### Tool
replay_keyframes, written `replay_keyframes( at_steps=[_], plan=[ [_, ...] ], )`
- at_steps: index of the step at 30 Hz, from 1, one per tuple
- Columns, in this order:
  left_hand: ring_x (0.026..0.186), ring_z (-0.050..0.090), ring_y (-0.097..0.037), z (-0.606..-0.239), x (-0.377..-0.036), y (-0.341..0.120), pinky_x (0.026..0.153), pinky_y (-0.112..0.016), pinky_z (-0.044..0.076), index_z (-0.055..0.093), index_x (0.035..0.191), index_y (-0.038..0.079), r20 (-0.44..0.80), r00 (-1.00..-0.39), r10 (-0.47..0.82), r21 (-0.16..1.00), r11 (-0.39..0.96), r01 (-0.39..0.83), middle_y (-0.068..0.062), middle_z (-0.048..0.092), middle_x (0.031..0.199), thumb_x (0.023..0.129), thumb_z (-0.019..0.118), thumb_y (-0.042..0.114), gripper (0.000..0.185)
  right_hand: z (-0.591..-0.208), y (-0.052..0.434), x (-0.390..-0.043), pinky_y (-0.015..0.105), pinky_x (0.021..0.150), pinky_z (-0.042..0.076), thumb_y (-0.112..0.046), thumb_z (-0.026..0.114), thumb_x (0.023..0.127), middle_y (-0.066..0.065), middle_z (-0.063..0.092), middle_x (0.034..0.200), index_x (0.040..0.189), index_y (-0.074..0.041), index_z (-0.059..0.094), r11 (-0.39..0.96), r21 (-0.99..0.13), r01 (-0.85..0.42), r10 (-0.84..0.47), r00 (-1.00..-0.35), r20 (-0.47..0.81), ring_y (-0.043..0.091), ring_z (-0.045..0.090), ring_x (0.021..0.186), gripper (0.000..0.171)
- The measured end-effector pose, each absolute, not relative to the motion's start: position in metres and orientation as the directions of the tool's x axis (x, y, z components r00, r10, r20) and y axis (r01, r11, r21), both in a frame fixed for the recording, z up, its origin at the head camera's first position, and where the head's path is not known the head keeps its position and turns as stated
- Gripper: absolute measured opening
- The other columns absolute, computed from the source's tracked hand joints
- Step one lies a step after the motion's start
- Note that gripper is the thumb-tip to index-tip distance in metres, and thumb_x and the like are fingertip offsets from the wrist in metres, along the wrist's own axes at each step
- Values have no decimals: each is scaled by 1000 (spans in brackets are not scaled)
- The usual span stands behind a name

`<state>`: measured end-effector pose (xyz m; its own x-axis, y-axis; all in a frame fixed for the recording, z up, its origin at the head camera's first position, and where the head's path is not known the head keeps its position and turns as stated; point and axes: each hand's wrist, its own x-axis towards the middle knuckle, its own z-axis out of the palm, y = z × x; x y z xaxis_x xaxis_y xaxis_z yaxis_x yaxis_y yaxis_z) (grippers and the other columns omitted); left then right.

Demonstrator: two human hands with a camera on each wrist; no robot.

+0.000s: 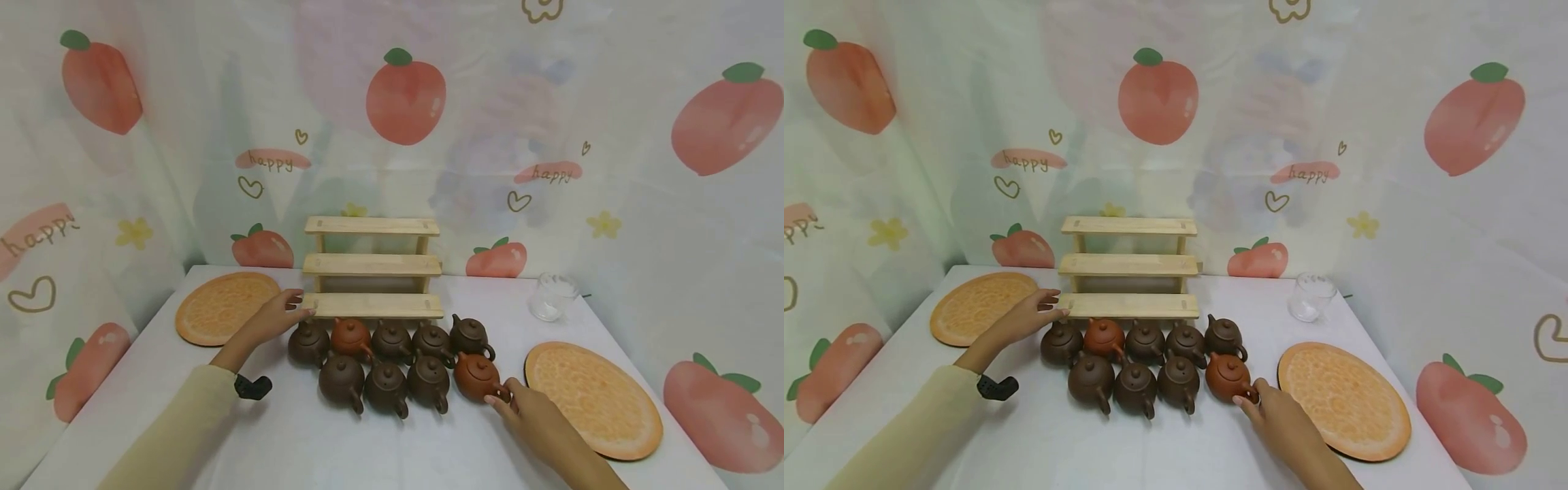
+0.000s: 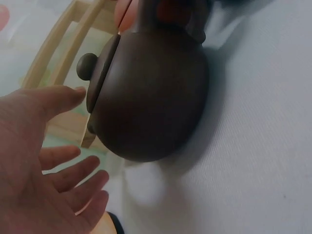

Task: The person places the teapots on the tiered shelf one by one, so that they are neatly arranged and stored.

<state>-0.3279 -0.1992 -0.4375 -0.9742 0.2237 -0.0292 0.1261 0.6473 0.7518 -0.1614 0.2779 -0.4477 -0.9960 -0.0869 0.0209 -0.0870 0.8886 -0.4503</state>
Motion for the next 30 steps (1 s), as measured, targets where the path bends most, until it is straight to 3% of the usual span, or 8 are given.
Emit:
replay_keyframes(
  at_steps=[6, 11, 30],
  plan=[
    [143, 47, -51, -439, -332, -199, 112, -60, 44, 36, 156, -7, -37, -972, 233, 779, 616, 118, -35, 45, 154, 100, 67, 35, 77, -453, 280, -164, 27, 57, 36, -28, 70, 103, -6, 39, 64, 87, -14, 54, 904, -388, -181, -142, -982, 127, 10, 42, 59, 27],
    [142, 46, -52, -438, -333, -197, 112, -60, 44, 35, 156, -8, -50, -969, 244, 790, 603, 111, -35, 45, 154, 96, 71, 33, 80, -453, 280, -166, 27, 56, 36, -27, 71, 102, -6, 36, 63, 87, -15, 52, 909, -365, -200, -160, -978, 135, 11, 42, 59, 27],
    [144, 43, -53, -439, -332, -193, 115, -61, 40, 33, 152, -8, -51, -967, 248, 831, 548, 97, -39, 43, 153, 101, 73, 24, 73, -455, 284, -164, 25, 57, 37, -26, 72, 101, -11, 48, 64, 84, -18, 57, 883, -432, -184, -125, -979, 161, 6, 44, 58, 24]
  ],
)
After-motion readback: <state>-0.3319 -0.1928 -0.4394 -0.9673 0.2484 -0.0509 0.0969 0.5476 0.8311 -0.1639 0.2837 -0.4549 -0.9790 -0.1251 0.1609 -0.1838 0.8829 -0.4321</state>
